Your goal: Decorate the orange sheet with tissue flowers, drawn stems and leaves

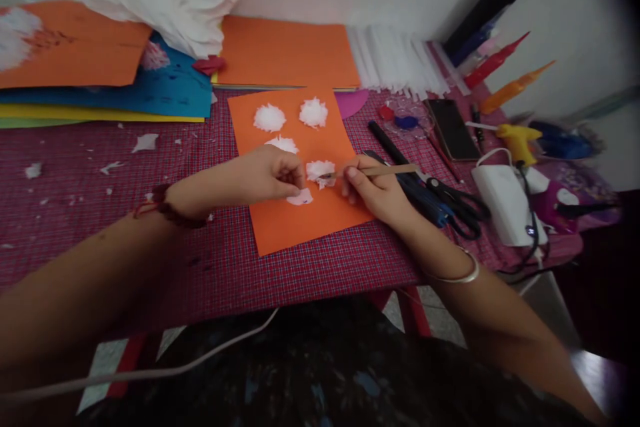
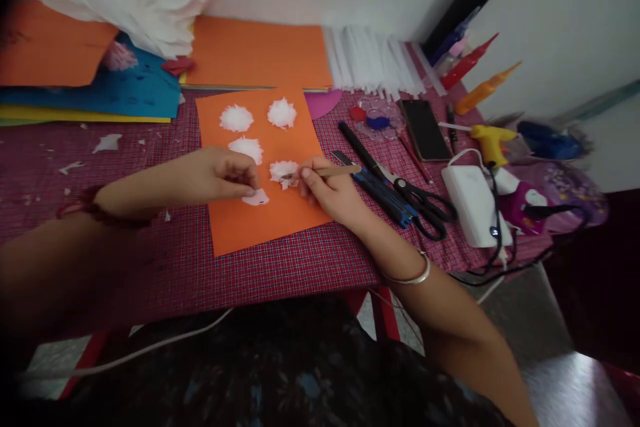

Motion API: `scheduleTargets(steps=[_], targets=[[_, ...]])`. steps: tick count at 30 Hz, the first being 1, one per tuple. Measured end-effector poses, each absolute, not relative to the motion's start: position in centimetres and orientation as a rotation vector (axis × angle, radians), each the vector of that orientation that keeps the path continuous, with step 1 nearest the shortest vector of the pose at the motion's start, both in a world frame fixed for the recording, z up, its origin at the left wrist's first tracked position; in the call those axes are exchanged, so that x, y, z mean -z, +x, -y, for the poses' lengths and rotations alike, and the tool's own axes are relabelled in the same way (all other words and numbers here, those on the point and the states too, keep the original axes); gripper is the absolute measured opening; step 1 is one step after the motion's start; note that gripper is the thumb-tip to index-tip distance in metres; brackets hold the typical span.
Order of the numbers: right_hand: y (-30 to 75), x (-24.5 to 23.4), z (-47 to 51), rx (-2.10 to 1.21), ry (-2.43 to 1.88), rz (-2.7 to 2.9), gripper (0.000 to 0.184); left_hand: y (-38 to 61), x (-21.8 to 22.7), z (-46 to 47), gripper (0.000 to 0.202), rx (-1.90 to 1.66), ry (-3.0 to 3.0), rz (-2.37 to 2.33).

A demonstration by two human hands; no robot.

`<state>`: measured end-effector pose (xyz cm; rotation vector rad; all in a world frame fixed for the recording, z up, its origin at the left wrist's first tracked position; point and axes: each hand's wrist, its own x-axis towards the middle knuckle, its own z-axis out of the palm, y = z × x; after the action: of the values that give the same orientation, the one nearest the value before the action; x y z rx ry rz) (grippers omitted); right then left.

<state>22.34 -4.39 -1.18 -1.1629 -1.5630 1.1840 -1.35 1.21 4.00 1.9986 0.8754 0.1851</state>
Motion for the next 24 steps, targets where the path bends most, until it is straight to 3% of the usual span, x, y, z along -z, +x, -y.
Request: scheduleTargets(steps=[5,12,24], targets=[[22.3,1.1,4.4,-1.208,-1.146,1.552,0.039,0.9,-2.0,-2.0,0.011,-0.167,2.16,-0.905],[22.6,0.2,5.2,-1.046,-1.169,1.56,0.036,1.7,0.1,-1.6,0.01,-0.416,2.053,-1.013],[22.5,0.0,6.0,-0.779,-1.112,2.034,0.026,2.2,1.0,-1.9,0.013,-0.521,2.001,-1.025]])
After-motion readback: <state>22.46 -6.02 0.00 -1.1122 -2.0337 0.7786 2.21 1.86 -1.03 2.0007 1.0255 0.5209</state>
